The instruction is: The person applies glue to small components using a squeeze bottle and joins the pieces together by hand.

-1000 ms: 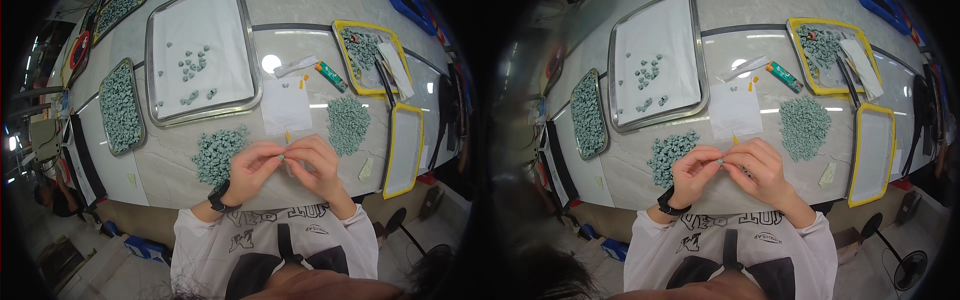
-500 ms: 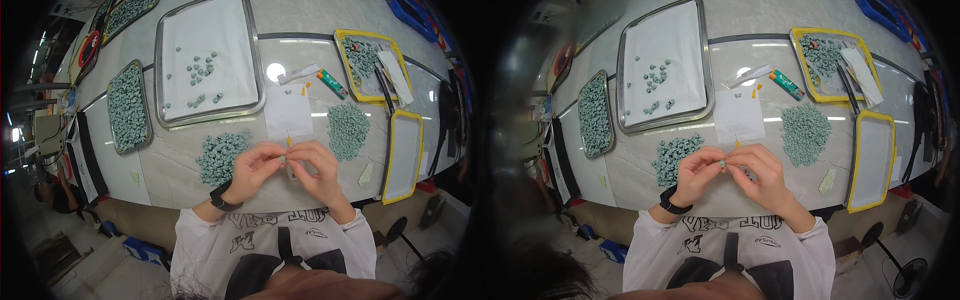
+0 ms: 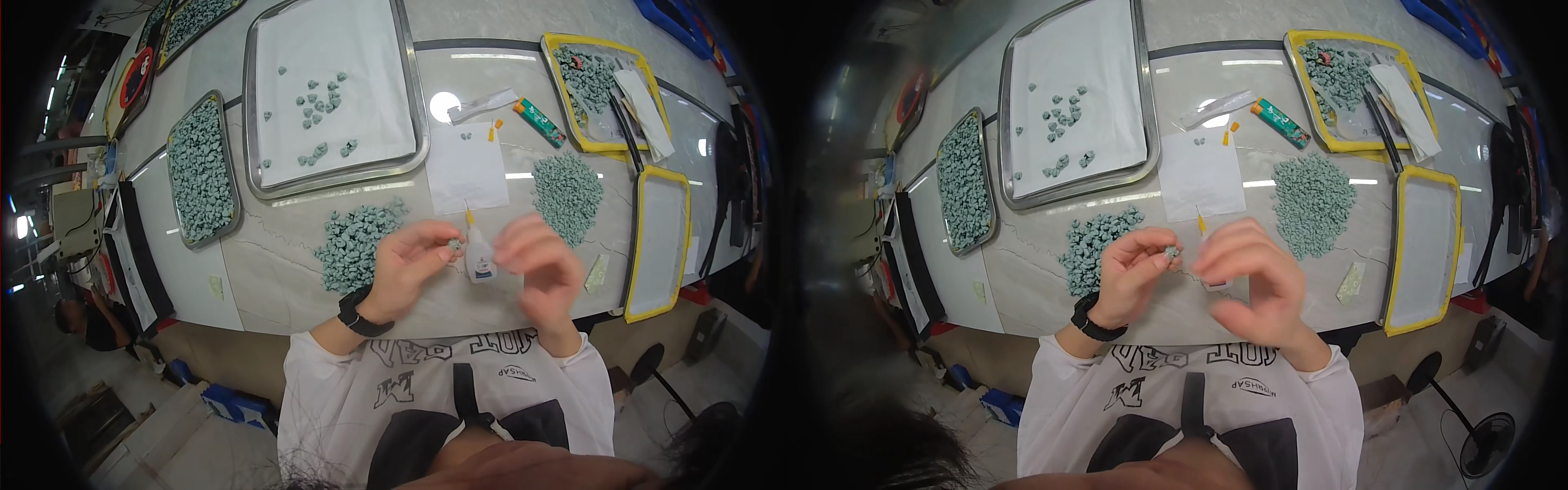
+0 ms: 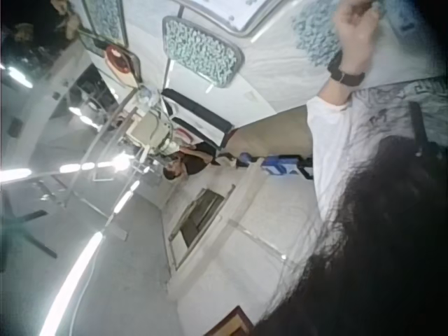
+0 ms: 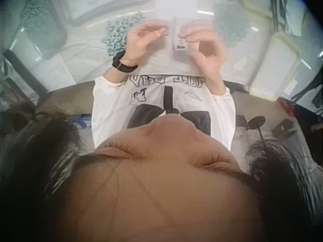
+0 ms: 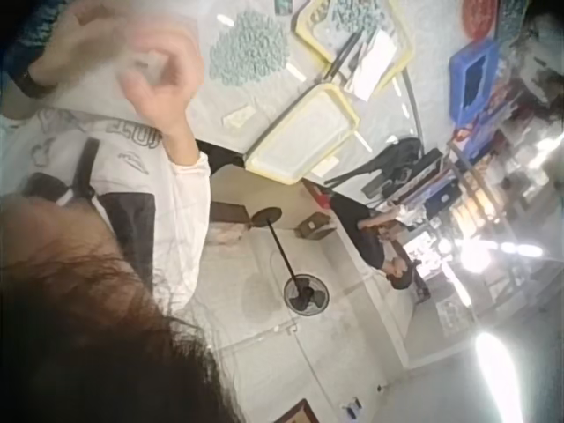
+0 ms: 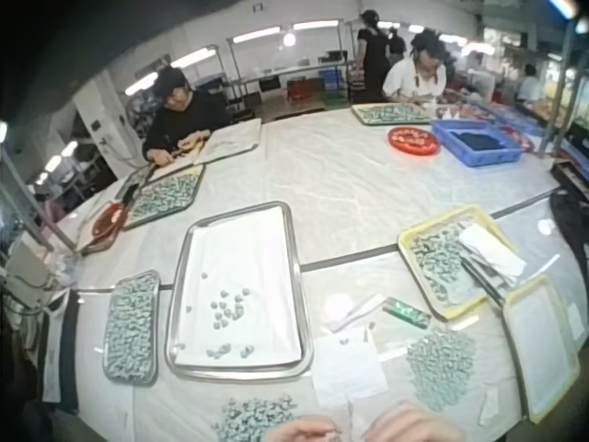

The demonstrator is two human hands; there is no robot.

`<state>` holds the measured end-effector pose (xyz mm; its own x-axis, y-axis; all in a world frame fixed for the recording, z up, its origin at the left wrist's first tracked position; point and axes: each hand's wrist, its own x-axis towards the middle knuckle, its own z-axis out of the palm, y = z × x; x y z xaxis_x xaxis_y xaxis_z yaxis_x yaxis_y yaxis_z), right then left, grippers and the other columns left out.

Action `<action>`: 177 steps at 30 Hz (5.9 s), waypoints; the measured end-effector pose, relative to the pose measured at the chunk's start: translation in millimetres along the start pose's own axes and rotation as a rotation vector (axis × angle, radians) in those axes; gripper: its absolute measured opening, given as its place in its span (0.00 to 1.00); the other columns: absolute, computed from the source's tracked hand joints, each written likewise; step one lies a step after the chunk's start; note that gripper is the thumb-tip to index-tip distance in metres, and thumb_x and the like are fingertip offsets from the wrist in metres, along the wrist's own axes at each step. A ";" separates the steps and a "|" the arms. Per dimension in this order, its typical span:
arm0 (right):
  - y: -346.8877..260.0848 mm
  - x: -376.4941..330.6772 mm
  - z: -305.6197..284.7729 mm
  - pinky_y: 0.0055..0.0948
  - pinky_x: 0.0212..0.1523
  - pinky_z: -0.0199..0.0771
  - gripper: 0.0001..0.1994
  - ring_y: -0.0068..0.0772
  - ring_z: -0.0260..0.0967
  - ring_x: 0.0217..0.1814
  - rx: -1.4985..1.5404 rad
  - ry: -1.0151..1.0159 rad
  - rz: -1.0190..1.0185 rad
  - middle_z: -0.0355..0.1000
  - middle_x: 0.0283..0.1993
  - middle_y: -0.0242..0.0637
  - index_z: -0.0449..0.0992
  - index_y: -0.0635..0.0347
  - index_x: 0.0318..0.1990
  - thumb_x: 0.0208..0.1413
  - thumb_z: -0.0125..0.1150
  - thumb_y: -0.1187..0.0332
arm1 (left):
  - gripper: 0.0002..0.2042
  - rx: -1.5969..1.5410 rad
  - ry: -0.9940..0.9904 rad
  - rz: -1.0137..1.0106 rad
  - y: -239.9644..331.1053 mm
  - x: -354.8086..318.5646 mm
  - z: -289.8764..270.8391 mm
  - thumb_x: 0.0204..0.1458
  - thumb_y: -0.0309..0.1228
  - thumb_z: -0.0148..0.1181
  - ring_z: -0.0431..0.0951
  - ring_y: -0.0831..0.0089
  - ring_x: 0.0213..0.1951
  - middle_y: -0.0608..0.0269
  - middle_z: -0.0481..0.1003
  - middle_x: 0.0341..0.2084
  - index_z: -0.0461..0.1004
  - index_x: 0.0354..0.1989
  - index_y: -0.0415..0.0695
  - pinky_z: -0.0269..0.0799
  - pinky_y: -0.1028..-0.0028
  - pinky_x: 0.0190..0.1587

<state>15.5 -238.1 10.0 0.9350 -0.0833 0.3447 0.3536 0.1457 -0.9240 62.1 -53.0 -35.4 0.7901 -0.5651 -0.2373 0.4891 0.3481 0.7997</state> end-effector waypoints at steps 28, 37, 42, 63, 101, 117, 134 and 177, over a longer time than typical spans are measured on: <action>-68.6 -0.7 60.5 0.44 0.48 0.66 0.15 0.49 0.64 0.46 1.104 0.140 -0.180 0.71 0.42 0.53 0.65 0.55 0.45 0.64 0.38 0.55 | 0.11 1.374 0.261 0.268 69.7 -13.9 -89.8 0.49 0.19 0.58 0.74 0.70 0.33 0.60 0.72 0.38 0.76 0.42 0.39 0.71 0.76 0.33; -50.6 8.3 27.2 0.43 0.51 0.60 0.17 0.50 0.63 0.46 1.350 -0.493 0.231 0.71 0.42 0.57 0.61 0.55 0.48 0.62 0.38 0.52 | 0.06 1.392 0.248 0.270 61.6 -5.6 -95.9 0.50 0.17 0.56 0.75 0.71 0.28 0.59 0.73 0.31 0.76 0.36 0.37 0.71 0.76 0.32; -28.9 -12.1 2.7 0.38 0.46 0.63 0.18 0.46 0.64 0.46 1.046 -0.229 0.134 0.71 0.40 0.51 0.64 0.55 0.50 0.59 0.49 0.53 | 0.07 1.409 0.263 0.331 67.5 -0.4 -90.5 0.51 0.17 0.55 0.75 0.70 0.28 0.59 0.73 0.30 0.76 0.37 0.36 0.71 0.75 0.32; 37.5 -22.0 6.4 0.34 0.31 0.73 0.24 0.42 0.72 0.34 0.025 -0.034 -0.037 0.73 0.28 0.38 0.71 0.63 0.39 0.57 0.55 0.46 | 0.15 -0.046 -0.091 -0.131 8.3 -6.2 -18.9 0.51 0.15 0.54 0.76 0.71 0.40 0.54 0.71 0.44 0.68 0.48 0.34 0.75 0.73 0.46; 28.1 -19.8 7.6 0.42 0.38 0.77 0.26 0.51 0.74 0.42 -0.281 -0.077 0.038 0.76 0.27 0.45 0.72 0.63 0.35 0.63 0.43 0.46 | 0.13 0.054 -0.063 -0.065 8.0 -7.4 -17.6 0.51 0.14 0.55 0.78 0.69 0.41 0.54 0.72 0.43 0.69 0.46 0.33 0.76 0.74 0.44; 11.4 -15.3 -9.5 0.37 0.44 0.67 0.19 0.45 0.68 0.44 -1.002 -0.181 0.074 0.71 0.42 0.40 0.74 0.61 0.44 0.40 0.58 0.82 | 0.12 0.127 0.030 0.006 7.2 -8.5 -21.2 0.51 0.17 0.54 0.77 0.70 0.35 0.54 0.72 0.41 0.69 0.45 0.36 0.74 0.74 0.38; -53.6 16.7 65.0 0.21 0.17 0.63 0.05 0.28 0.67 0.18 0.356 0.207 -0.208 0.73 0.25 0.36 0.74 0.57 0.24 0.45 0.66 0.72 | 0.12 0.166 0.006 0.019 5.4 -10.4 -17.2 0.51 0.19 0.55 0.75 0.71 0.33 0.52 0.71 0.41 0.68 0.44 0.37 0.72 0.74 0.36; 37.2 4.5 -58.7 0.33 0.37 0.56 0.07 0.34 0.63 0.36 -1.509 0.066 0.136 0.67 0.30 0.28 0.76 0.54 0.27 0.41 0.69 0.69 | 0.13 0.052 -0.111 -0.017 7.9 -11.4 -20.2 0.52 0.14 0.54 0.75 0.77 0.39 0.56 0.72 0.40 0.69 0.46 0.32 0.77 0.71 0.46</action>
<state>31.3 -291.0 -32.6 0.9400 -0.2017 0.2751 -0.1289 -0.9567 -0.2609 64.5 -28.7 -37.5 0.7347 -0.6508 -0.1914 0.4803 0.2998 0.8243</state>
